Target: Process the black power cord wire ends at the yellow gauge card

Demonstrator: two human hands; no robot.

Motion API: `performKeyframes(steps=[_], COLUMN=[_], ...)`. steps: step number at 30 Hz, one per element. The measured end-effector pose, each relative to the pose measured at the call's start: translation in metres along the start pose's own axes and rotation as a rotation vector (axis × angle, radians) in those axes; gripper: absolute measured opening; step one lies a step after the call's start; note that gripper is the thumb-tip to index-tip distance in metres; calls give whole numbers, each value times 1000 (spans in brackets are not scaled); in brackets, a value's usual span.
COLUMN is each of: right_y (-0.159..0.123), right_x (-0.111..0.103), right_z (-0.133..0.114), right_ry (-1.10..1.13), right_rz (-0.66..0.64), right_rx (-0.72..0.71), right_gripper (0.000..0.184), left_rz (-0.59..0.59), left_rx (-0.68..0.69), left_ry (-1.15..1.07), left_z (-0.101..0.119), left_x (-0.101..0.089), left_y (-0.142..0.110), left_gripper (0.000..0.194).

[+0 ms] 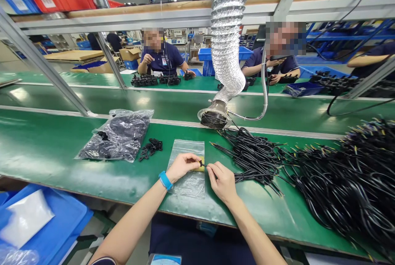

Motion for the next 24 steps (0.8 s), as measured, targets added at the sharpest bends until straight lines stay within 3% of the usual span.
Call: performKeyframes(steps=[6, 10, 16, 24], right_y=[-1, -1, -1, 0], right_x=[2, 4, 5, 4], right_z=[5, 8, 10, 11], right_ry=[223, 310, 363, 392], right_rz=[-82, -117, -128, -136], right_rx=[135, 204, 257, 279], right_gripper=[35, 37, 38, 39], left_rz=[-30, -68, -77, -54], left_rx=[-3, -56, 133, 191], left_ry=[-40, -53, 124, 180], left_z=[-4, -5, 0, -6], left_x=[2, 3, 7, 16], left_y=[0, 0, 0, -2], left_gripper=[52, 45, 30, 29])
Point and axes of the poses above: each hand's wrist, its own y-axis towards the middle knuckle, its own x-axis out of the palm, z = x × y, the point moved 3 cm from there along y, towards the middle knuckle, and after that the axes turned 13 degrees about -y, right-handed, at the moved point
